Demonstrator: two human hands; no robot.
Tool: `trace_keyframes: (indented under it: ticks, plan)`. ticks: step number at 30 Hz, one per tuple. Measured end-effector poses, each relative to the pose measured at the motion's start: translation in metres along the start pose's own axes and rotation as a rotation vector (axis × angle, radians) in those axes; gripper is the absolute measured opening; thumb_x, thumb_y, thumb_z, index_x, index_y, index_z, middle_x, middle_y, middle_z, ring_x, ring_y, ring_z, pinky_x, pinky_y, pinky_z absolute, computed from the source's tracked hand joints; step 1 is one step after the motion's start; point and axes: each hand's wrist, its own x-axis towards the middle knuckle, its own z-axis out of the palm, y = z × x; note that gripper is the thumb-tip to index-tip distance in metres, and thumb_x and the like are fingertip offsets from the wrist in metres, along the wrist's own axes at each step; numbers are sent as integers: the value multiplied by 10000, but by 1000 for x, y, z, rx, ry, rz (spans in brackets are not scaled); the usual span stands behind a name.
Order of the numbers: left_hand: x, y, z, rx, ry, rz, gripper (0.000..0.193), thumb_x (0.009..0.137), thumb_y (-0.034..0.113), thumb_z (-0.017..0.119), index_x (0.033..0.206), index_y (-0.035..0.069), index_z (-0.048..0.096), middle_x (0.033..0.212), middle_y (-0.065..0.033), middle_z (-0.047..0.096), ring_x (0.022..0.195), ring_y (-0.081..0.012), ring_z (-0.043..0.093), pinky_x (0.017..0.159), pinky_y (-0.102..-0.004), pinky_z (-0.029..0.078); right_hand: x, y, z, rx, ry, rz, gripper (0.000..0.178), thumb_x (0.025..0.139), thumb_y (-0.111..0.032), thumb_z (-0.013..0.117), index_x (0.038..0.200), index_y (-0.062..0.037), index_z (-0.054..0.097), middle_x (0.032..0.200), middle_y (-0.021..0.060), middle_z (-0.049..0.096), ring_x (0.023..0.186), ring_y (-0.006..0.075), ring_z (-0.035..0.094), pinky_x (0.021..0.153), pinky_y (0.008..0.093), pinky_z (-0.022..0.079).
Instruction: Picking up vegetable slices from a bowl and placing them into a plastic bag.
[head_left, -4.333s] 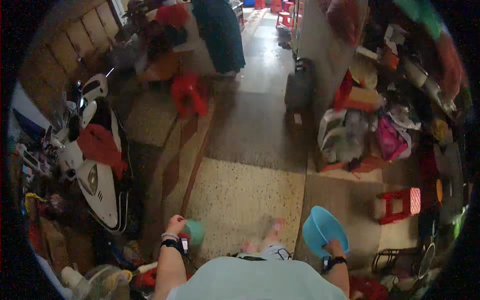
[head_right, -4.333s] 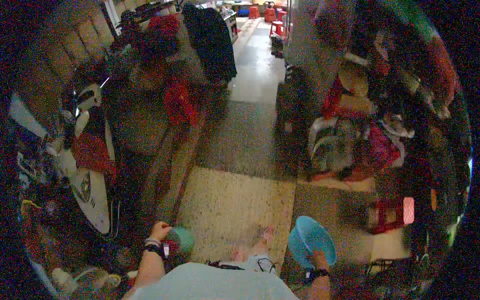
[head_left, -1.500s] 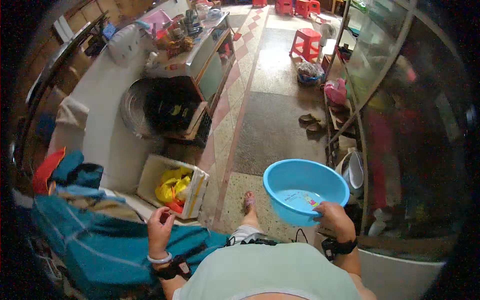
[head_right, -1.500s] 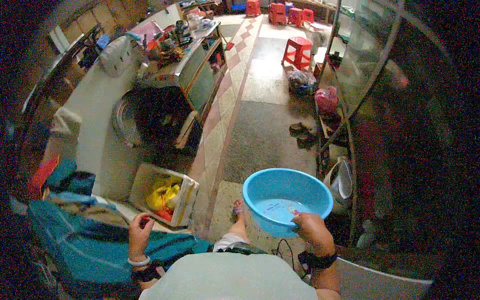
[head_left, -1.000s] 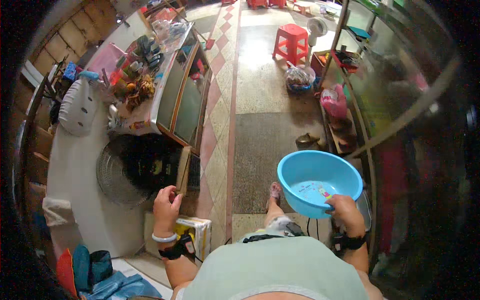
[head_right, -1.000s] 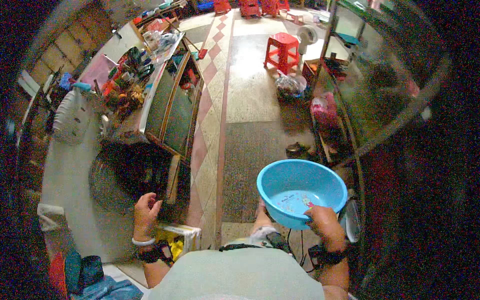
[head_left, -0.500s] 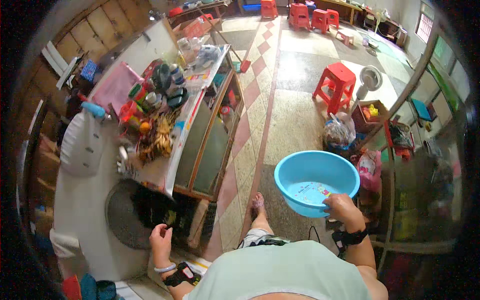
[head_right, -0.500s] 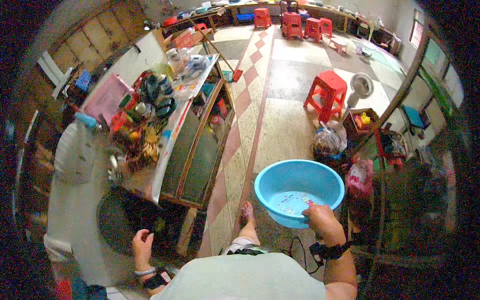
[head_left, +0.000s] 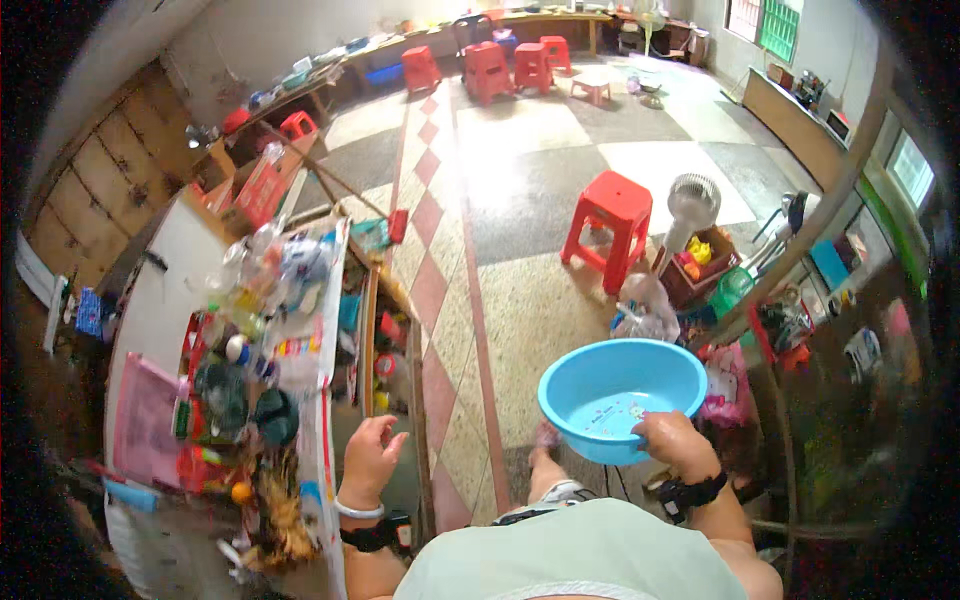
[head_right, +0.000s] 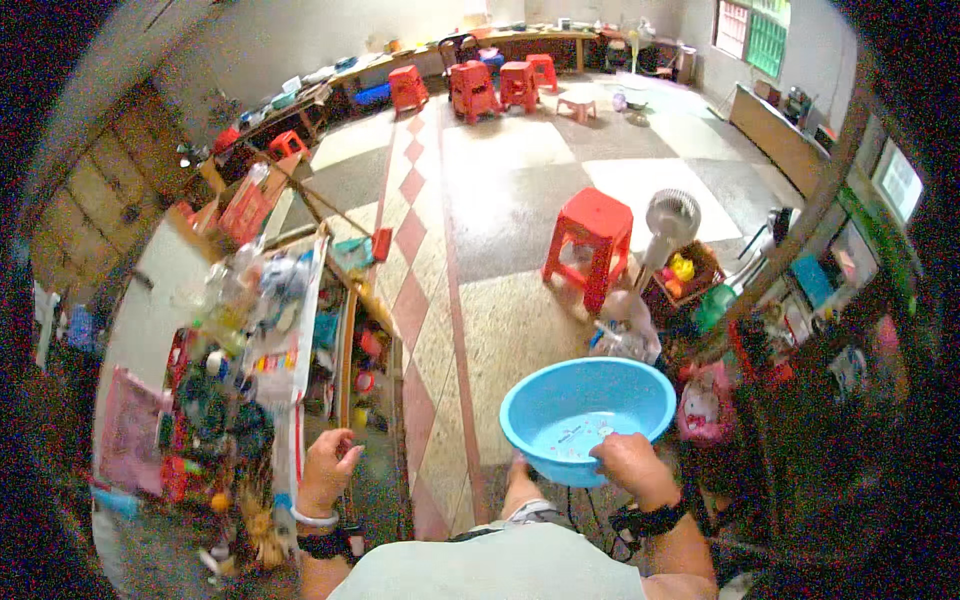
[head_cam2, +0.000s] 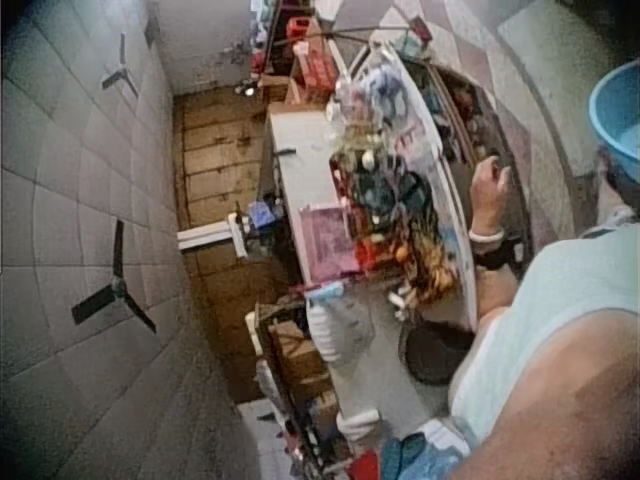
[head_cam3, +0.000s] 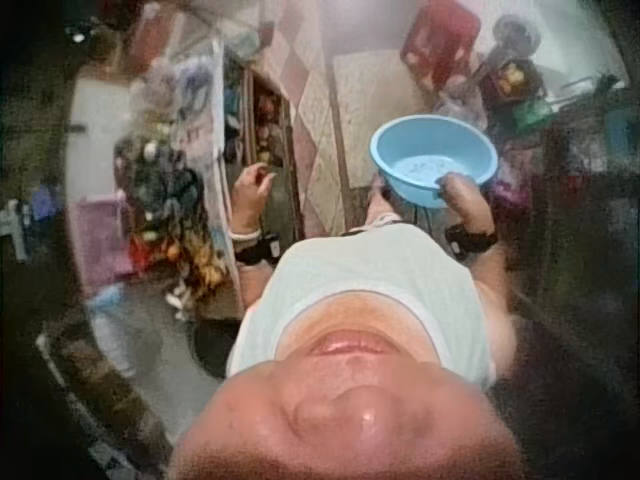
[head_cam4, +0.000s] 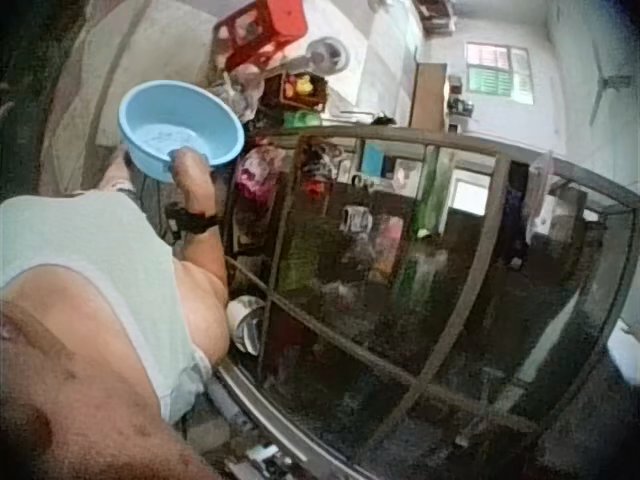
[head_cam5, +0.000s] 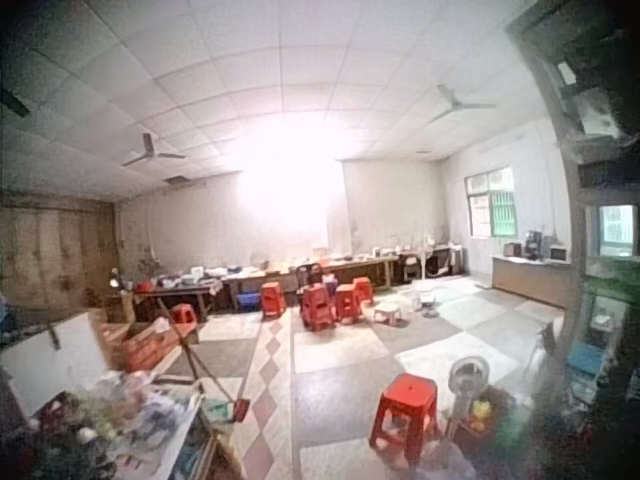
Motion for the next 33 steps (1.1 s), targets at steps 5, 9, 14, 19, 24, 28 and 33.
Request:
trace_keyframes:
  ticks: [5, 9, 14, 19, 24, 28, 33]
  plan:
    - [114, -14, 42, 10, 8, -16, 285, 756, 145, 707, 980, -8, 619, 824, -134, 610, 688, -231, 592, 649, -332, 486, 131, 75, -41, 58, 39, 20, 191, 678, -112, 657, 866, -101, 690, 775, 155, 640, 761, 348, 636, 653, 435, 512]
    - [181, -40, 21, 30, 62, -225, 291, 755, 160, 714, 982, 1, 624, 816, -117, 629, 704, -210, 602, 655, -326, 492, 250, 85, -107, -5, 37, -142, 167, 672, -107, 633, 831, -106, 682, 735, 148, 617, 755, 346, 628, 647, 438, 500]
    - [255, -93, 17, 74, 145, -405, 234, 751, 126, 695, 937, 2, 626, 763, -129, 627, 695, -248, 614, 643, -355, 483, 375, 123, -148, 154, 59, -254, 202, 692, -63, 608, 873, -94, 690, 804, 156, 653, 788, 341, 646, 674, 440, 508]
    - [406, -129, 17, 198, 141, -518, 230, 741, 142, 701, 915, 10, 629, 782, -154, 615, 716, -302, 602, 655, -393, 472, 493, 163, -178, 232, 59, -186, 207, 707, -47, 608, 891, -86, 694, 824, 160, 654, 806, 353, 638, 685, 444, 500]
    - [637, -73, 36, 187, 94, -96, 206, 774, 159, 667, 917, 18, 621, 849, -166, 612, 788, -331, 590, 685, -410, 468, 567, 211, -230, 138, 73, -63, 188, 719, -133, 664, 903, -102, 684, 832, 141, 642, 818, 340, 631, 698, 437, 501]
    - [809, -29, 91, 96, -28, 113, 242, 785, 135, 658, 988, 13, 609, 846, -154, 600, 742, -313, 591, 669, -389, 471, 622, 259, -256, 192, 80, 140, 193, 697, -132, 660, 886, -106, 692, 838, 132, 640, 806, 334, 628, 694, 434, 499]
    - [968, -7, 160, 114, -158, 246, 233, 795, 99, 654, 1005, 6, 609, 862, -156, 606, 744, -300, 604, 670, -379, 477, 713, 340, -304, 204, 175, 176, 199, 675, -119, 665, 871, -94, 688, 822, 135, 628, 796, 335, 622, 702, 434, 493]
